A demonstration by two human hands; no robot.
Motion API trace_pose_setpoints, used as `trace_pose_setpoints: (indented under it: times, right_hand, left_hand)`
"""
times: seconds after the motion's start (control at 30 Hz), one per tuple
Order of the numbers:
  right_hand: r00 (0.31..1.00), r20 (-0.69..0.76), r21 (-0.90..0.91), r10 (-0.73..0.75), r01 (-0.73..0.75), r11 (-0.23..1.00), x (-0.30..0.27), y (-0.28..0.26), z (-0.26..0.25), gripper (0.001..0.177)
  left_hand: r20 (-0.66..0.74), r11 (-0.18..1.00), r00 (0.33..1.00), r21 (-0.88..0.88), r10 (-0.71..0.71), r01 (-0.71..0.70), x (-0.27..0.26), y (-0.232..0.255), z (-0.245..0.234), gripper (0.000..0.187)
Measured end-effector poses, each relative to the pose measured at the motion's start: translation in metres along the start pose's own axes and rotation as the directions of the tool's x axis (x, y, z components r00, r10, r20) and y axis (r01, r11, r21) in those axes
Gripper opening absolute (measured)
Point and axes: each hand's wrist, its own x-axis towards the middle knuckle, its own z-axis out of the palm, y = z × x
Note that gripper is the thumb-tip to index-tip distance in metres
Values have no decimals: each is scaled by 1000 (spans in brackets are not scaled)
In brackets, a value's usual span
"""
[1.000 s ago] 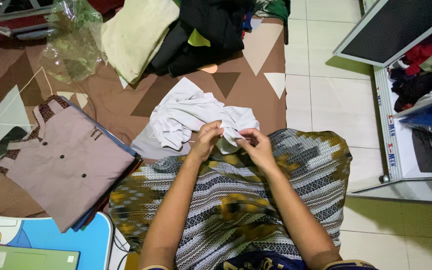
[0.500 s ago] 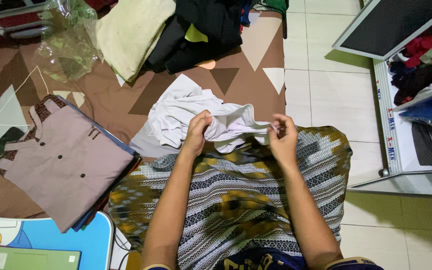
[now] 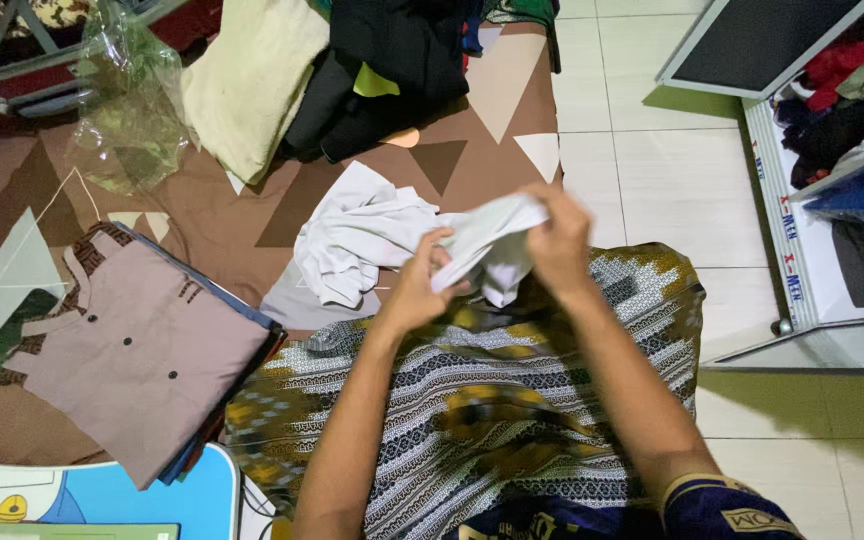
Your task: The person folds several shirts one by one on the floor. They smooth each shirt, fold the sleeves and sides, then fold the body into a compact rectangle and place it on a growing stack.
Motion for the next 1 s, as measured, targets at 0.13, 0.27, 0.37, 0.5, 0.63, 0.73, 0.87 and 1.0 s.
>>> trace_pose_setpoints:
  times: [0.13,0.27,0.37,0.5,0.63,0.73,0.87,1.0]
  right_hand:
    - [951,-291,44,108,-100,994,40,45,-46,31]
    - [927,-373,65,-51,80,995,76,79,-102,16]
    - [884,-430,456,181,40,889,101,90,-154,16]
    - [826,-286,830,485,-39,556,114,92,-192,26]
    - [863,-108,879,494,-149,452,109,88,-190,34]
    - [824,49,850,564,-331,410,87,77,-181,25]
    - [816,175,523,551,-551,650,60,75,-169,28]
    - [779,218,201,588,-625,754,59,89,-164,16]
  left_hand:
    - [-289,910,954,411,78,50,9,7,-24,56]
    - [-425,761,825,648,372,-9,2,17,-64,48]
    - [-470,665,774,742,424,86,-15,38,-103,46]
    - [-561,623,782,722,270,302,-24,74,-137,32]
    - [-422,826,787,-531,-451,188,-13,86,-140,26]
    - [-273,576,881,-817,-387,0,-14,78,-139,26]
    - [-324,549,881,-831,-346,-90,-6,64,-138,26]
    - [-284,743,860,-652,-424,151,11,61,-148,31]
